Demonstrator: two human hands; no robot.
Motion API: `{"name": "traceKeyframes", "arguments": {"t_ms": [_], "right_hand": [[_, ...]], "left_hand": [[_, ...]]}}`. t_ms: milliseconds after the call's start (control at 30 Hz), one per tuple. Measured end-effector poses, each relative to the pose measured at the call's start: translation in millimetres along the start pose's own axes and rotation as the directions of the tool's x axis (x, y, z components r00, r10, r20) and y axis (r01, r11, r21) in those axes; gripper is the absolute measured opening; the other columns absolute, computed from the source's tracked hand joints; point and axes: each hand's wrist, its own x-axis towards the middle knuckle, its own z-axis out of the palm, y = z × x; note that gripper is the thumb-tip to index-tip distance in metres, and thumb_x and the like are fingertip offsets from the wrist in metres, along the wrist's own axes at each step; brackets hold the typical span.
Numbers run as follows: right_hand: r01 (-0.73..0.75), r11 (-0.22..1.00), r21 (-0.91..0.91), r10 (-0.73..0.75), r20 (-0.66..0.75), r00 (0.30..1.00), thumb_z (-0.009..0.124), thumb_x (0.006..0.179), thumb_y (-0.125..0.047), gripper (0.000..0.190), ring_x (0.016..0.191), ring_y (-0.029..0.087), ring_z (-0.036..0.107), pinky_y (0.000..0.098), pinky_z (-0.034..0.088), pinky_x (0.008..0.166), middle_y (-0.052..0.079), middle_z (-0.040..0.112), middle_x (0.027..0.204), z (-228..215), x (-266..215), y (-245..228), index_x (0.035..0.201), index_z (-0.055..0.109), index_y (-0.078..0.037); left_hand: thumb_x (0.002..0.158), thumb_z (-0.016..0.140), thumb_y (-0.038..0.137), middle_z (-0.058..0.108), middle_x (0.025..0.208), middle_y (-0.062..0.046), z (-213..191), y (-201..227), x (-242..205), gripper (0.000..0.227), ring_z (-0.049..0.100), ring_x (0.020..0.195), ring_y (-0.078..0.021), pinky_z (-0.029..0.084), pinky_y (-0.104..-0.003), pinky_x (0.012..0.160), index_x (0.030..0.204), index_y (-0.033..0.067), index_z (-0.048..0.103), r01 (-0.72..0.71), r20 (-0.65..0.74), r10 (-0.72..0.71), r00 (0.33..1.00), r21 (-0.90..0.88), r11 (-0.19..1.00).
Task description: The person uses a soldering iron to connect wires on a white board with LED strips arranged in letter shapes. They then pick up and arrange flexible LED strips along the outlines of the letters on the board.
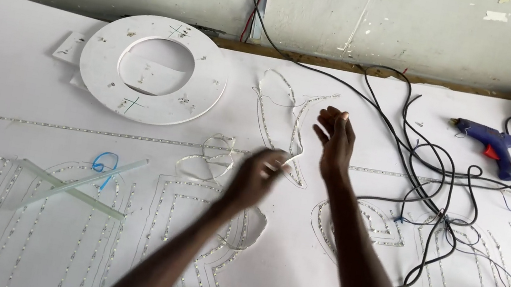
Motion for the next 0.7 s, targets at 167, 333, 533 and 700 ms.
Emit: {"name": "traceKeyframes", "arguments": {"t_ms": [167,333,533,700], "right_hand": [[-0.176,0.907,0.382,0.168,0.054,0.984,0.044,0.121,-0.057,0.06,0.123,0.026,0.075,0.0464,0.064,0.109,0.011,0.078,0.128,15,-11,16,0.146,0.065,-0.007],[-0.362,0.931,0.051,0.325,0.336,0.884,0.053,0.118,-0.059,0.062,0.125,0.033,0.078,0.051,0.062,0.104,0.021,0.082,0.128,6,-55,15,0.148,0.069,-0.007],[-0.082,0.972,-0.221,0.152,0.32,0.935,0.053,0.122,-0.05,0.052,0.116,0.026,0.076,0.0458,0.061,0.097,0.013,0.083,0.117,2,-46,47,0.14,0.077,-0.008],[0.435,0.685,-0.584,-0.331,0.282,0.9,0.066,0.119,-0.033,0.03,0.122,0.036,0.076,0.0483,0.062,0.102,0.013,0.08,0.124,11,-29,70,0.138,0.077,-0.013]], "left_hand": [[0.108,0.084,0.021,0.071,0.109,-0.014,51,29,1,0.033,0.082,0.096,-0.0286,0.071,-0.036,0.079,0.132,0.0014,0.072,0.057,-0.044,-0.081,0.996,-0.397,0.916],[0.111,0.074,0.012,0.068,0.078,-0.012,26,39,3,0.011,0.077,0.073,-0.0298,0.065,-0.041,0.065,0.102,0.0058,0.078,0.014,0.188,0.03,0.982,-0.23,0.973],[0.111,0.06,0.021,0.078,0.104,-0.018,37,-30,7,0.021,0.069,0.089,-0.0258,0.062,-0.042,0.081,0.109,0.0072,0.075,0.322,0.099,-0.312,0.945,-0.454,0.831],[0.109,0.055,0.013,0.079,0.099,-0.018,7,-112,80,0.023,0.079,0.099,-0.0421,0.064,-0.056,0.09,0.122,0.0094,0.074,0.303,-0.125,-0.297,0.947,0.033,0.952]]}}
